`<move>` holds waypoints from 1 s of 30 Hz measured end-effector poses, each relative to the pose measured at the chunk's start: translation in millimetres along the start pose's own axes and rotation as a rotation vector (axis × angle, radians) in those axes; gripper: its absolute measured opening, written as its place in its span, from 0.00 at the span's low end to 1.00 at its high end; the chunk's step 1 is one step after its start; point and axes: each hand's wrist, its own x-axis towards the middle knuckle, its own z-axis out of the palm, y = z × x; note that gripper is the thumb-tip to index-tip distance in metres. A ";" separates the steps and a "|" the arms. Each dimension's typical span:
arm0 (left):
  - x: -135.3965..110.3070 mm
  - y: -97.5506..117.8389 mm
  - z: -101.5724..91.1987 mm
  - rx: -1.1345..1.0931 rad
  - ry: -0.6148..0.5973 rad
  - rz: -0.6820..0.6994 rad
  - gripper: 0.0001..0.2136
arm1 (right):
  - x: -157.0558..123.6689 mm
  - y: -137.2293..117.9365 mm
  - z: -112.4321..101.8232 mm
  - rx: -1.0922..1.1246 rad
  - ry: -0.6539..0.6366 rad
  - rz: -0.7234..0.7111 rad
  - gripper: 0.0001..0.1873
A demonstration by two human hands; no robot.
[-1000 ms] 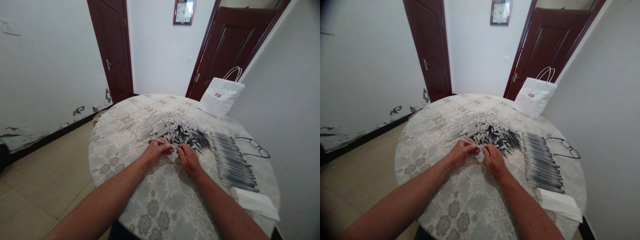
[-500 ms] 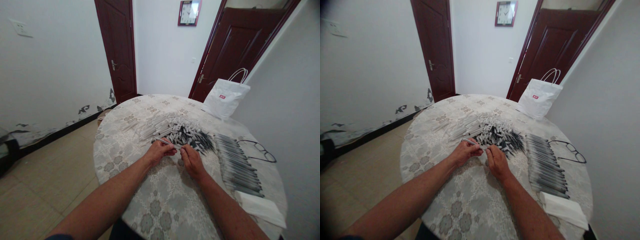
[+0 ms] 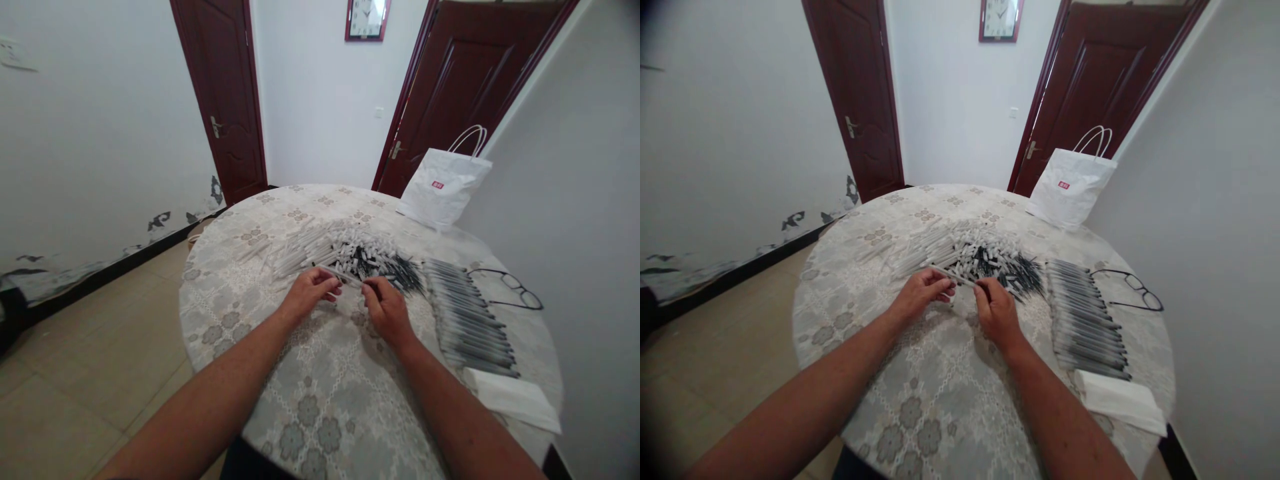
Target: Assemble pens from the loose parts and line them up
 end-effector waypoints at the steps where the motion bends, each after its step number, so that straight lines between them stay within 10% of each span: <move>1: 1.6 0.4 -4.3 0.113 0.062 0.044 0.12 | 1.9 4.5 -3.0 -0.002 0.047 0.037 0.12; 5: 6.3 -5.8 -20.1 0.674 0.220 0.243 0.05 | 9.6 23.9 -13.3 -0.005 0.175 0.107 0.14; 11: 3.8 -17.3 -21.9 1.074 0.021 0.348 0.14 | 13.4 33.5 -16.7 -0.021 0.233 0.117 0.14; 22: -4.0 -20.2 -4.0 1.204 -0.135 0.326 0.12 | 13.7 33.5 -20.4 -0.018 0.255 0.087 0.14; 30: -5.2 -22.7 1.0 1.136 -0.032 0.291 0.18 | 13.5 32.2 -19.5 -0.039 0.242 0.060 0.13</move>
